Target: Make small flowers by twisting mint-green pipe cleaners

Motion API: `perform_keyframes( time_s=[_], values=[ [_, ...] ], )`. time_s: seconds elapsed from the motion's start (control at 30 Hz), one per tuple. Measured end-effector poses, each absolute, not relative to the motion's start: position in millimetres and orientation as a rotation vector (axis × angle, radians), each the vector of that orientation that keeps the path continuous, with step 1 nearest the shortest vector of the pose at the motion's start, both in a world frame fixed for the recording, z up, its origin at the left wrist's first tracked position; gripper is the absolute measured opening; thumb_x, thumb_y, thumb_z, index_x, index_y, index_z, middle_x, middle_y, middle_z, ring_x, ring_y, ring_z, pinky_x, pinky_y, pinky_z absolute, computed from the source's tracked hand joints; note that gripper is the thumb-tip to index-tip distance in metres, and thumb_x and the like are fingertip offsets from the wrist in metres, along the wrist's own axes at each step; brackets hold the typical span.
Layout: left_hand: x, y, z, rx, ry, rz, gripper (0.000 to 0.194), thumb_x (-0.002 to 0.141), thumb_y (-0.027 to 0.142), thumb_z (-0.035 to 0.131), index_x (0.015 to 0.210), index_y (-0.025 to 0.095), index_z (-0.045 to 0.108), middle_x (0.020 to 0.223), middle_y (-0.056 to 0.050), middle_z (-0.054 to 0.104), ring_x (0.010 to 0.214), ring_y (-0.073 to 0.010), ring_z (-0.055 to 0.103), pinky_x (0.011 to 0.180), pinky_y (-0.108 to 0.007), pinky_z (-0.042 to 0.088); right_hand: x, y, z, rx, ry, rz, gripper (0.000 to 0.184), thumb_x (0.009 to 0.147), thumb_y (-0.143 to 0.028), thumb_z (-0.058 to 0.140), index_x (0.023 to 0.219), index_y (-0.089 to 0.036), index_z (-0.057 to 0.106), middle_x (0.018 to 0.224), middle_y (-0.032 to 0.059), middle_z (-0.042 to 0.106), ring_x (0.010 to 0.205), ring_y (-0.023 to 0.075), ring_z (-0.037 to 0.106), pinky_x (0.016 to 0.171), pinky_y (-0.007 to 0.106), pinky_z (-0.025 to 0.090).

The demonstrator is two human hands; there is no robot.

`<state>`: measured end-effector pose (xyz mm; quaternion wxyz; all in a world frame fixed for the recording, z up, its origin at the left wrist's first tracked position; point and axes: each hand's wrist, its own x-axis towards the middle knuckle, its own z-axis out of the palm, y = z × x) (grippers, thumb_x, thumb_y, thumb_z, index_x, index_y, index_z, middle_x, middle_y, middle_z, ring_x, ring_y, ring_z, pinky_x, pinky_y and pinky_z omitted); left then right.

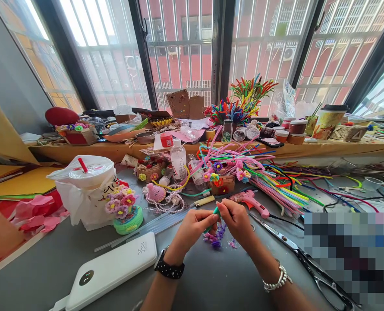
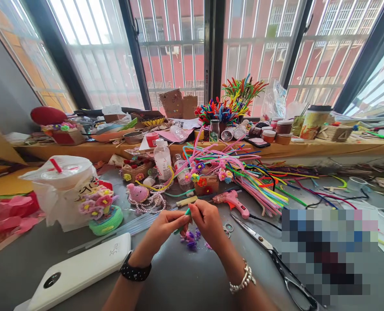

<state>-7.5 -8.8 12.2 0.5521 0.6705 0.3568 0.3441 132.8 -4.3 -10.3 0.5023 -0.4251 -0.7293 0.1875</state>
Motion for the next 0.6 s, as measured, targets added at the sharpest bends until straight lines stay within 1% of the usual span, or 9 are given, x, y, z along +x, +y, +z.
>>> perform_keyframes(
  time_s=[0.07,0.2,0.23,0.3,0.37,0.5,0.53,0.6],
  values=[
    [-7,-9,13,1.585,0.849,0.811,0.034,0.074,0.037,0.049,0.052,0.012,0.056,0.051,0.0,0.05,0.052,-0.0099,0.044,0.053,-0.022,0.034,137,-2,-10,-0.998,-1.802,0.493,0.037,0.085,-0.032,0.032,0.052,-0.019,0.036,0.05,-0.0032,0.038,0.047,0.0091,0.036,0.046,0.022,0.027],
    [-5,-9,11,1.563,0.847,0.791,0.033,0.073,0.036,0.05,0.052,0.011,0.056,0.049,0.001,0.049,0.049,-0.0094,0.044,0.052,-0.022,0.034,149,4,-8,-0.981,-1.802,0.568,0.045,0.087,-0.04,0.02,0.051,-0.018,0.037,0.048,-0.0027,0.037,0.045,0.0094,0.035,0.045,0.022,0.027],
    [-5,-9,10,1.559,0.843,0.787,0.033,0.073,0.037,0.05,0.052,0.011,0.055,0.049,0.001,0.049,0.049,-0.0093,0.043,0.052,-0.022,0.034,151,5,-7,-0.981,-1.816,0.562,0.046,0.087,-0.041,0.021,0.051,-0.018,0.036,0.048,-0.0027,0.036,0.045,0.0094,0.035,0.045,0.023,0.027],
    [-5,-8,9,1.561,0.835,0.774,0.034,0.073,0.038,0.049,0.052,0.011,0.055,0.049,0.001,0.049,0.049,-0.0091,0.043,0.051,-0.022,0.033,153,6,-5,-0.966,-1.887,0.555,0.044,0.085,-0.042,0.028,0.049,-0.018,0.035,0.047,-0.0032,0.035,0.045,0.009,0.034,0.045,0.022,0.025],
    [-5,-7,8,1.568,0.835,0.765,0.036,0.073,0.039,0.049,0.052,0.011,0.055,0.048,0.001,0.049,0.048,-0.0091,0.043,0.051,-0.022,0.033,152,4,-3,-0.945,-1.945,0.575,0.042,0.083,-0.039,0.035,0.047,-0.018,0.035,0.045,-0.0037,0.035,0.045,0.0085,0.033,0.044,0.022,0.025],
    [-6,-7,9,1.557,0.834,0.787,0.036,0.073,0.04,0.05,0.052,0.012,0.055,0.049,0.001,0.048,0.049,-0.0093,0.043,0.051,-0.022,0.033,145,-1,-3,-0.907,-1.842,0.731,0.041,0.085,-0.036,0.034,0.049,-0.017,0.042,0.047,-0.0029,0.039,0.044,0.0077,0.033,0.044,0.022,0.026],
    [-6,-8,10,1.555,0.829,0.789,0.036,0.073,0.04,0.05,0.051,0.012,0.055,0.049,0.001,0.048,0.049,-0.0094,0.043,0.051,-0.022,0.034,143,-2,-5,-0.895,-1.797,0.8,0.042,0.085,-0.038,0.033,0.051,-0.016,0.044,0.047,-0.0028,0.039,0.044,0.0076,0.032,0.043,0.021,0.026],
    [-7,-8,11,1.559,0.818,0.78,0.036,0.072,0.041,0.051,0.051,0.012,0.055,0.049,0.001,0.048,0.05,-0.0098,0.044,0.052,-0.022,0.034,140,-2,-8,-0.874,-1.704,0.954,0.043,0.084,-0.042,0.032,0.052,-0.016,0.044,0.046,-0.0038,0.034,0.042,0.0071,0.027,0.04,0.021,0.023]
  ],
)
